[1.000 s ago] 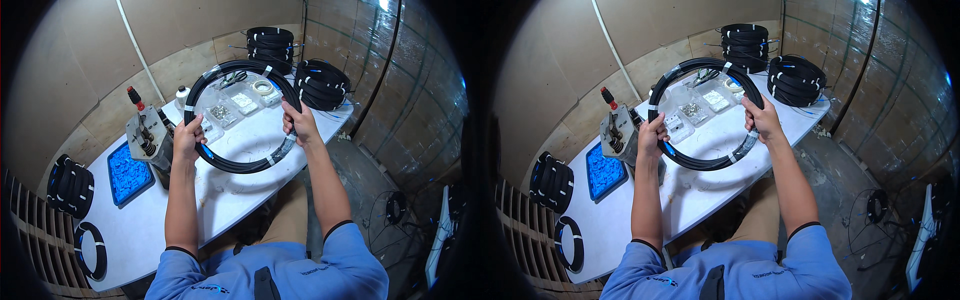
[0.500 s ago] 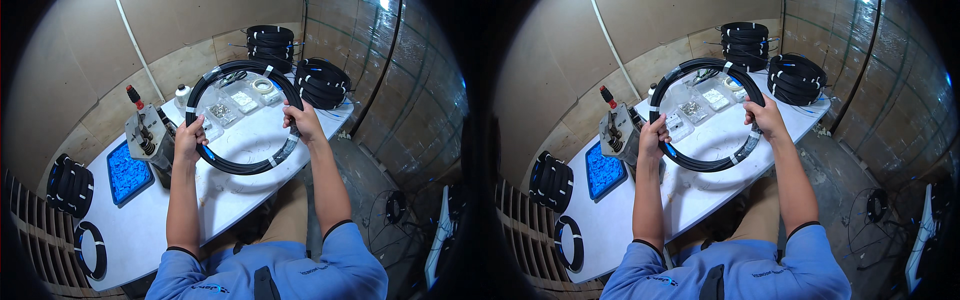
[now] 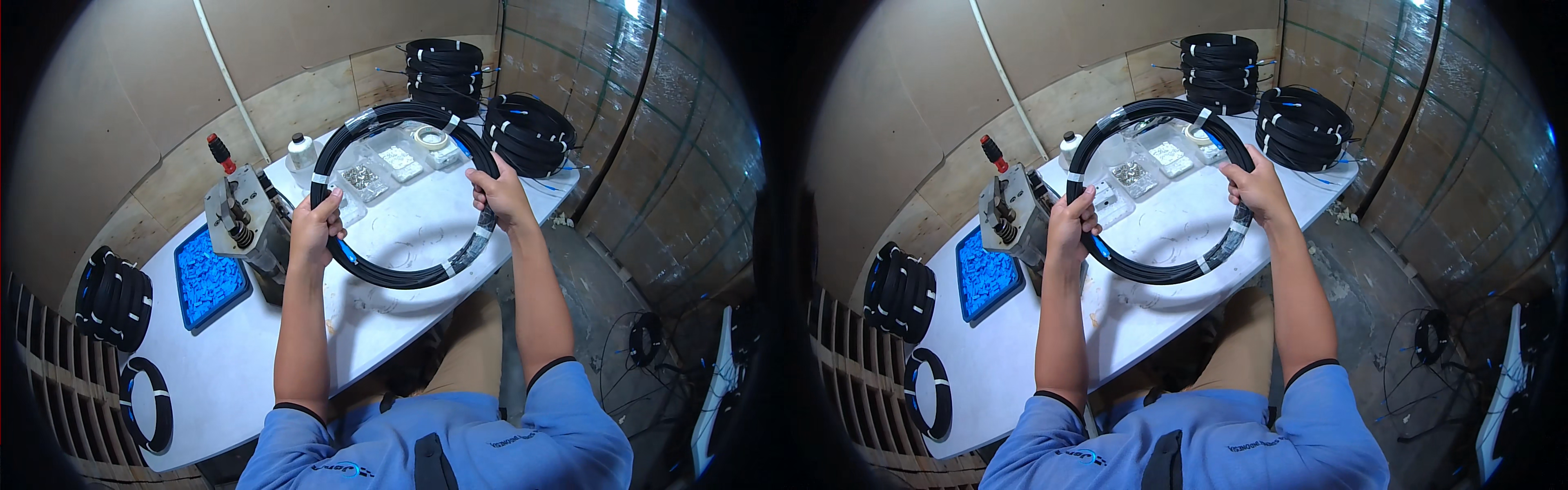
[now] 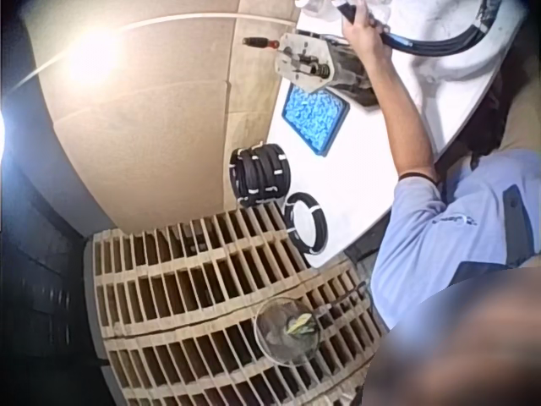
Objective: The worker is securing a coiled black cable with tape or plastic ties on a workbench.
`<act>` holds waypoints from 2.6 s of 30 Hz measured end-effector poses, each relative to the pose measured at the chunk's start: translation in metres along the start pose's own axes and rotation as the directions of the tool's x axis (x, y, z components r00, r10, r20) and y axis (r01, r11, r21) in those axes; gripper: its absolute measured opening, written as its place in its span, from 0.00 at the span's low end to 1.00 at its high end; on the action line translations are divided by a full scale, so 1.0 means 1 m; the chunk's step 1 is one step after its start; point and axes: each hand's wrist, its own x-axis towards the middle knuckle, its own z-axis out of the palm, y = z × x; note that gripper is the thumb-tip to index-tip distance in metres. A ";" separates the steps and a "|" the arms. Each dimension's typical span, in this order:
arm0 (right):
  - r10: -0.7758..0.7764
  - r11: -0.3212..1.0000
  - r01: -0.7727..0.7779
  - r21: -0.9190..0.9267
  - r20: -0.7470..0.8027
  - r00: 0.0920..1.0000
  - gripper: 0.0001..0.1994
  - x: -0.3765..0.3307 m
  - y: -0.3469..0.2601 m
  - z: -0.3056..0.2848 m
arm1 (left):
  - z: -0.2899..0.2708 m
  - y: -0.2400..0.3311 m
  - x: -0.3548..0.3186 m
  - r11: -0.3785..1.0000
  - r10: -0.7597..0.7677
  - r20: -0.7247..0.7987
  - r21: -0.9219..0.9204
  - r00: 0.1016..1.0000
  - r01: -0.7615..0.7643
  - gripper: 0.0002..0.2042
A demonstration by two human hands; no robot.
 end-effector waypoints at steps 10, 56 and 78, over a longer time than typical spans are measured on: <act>-0.019 1.000 0.019 0.020 0.011 1.000 0.10 -0.006 -0.010 0.004 | -0.001 -0.002 0.001 0.999 -0.042 0.009 -0.028 0.999 0.043 0.11; -0.022 0.995 0.013 0.102 0.090 0.996 0.11 -0.001 -0.014 -0.007 | -0.005 -0.020 0.000 0.995 0.095 0.112 -0.029 0.989 -0.092 0.15; 0.050 0.918 0.167 -0.359 0.524 0.851 0.21 0.026 -0.080 0.006 | 0.020 0.028 0.010 0.768 0.101 0.270 0.590 0.958 -0.248 0.11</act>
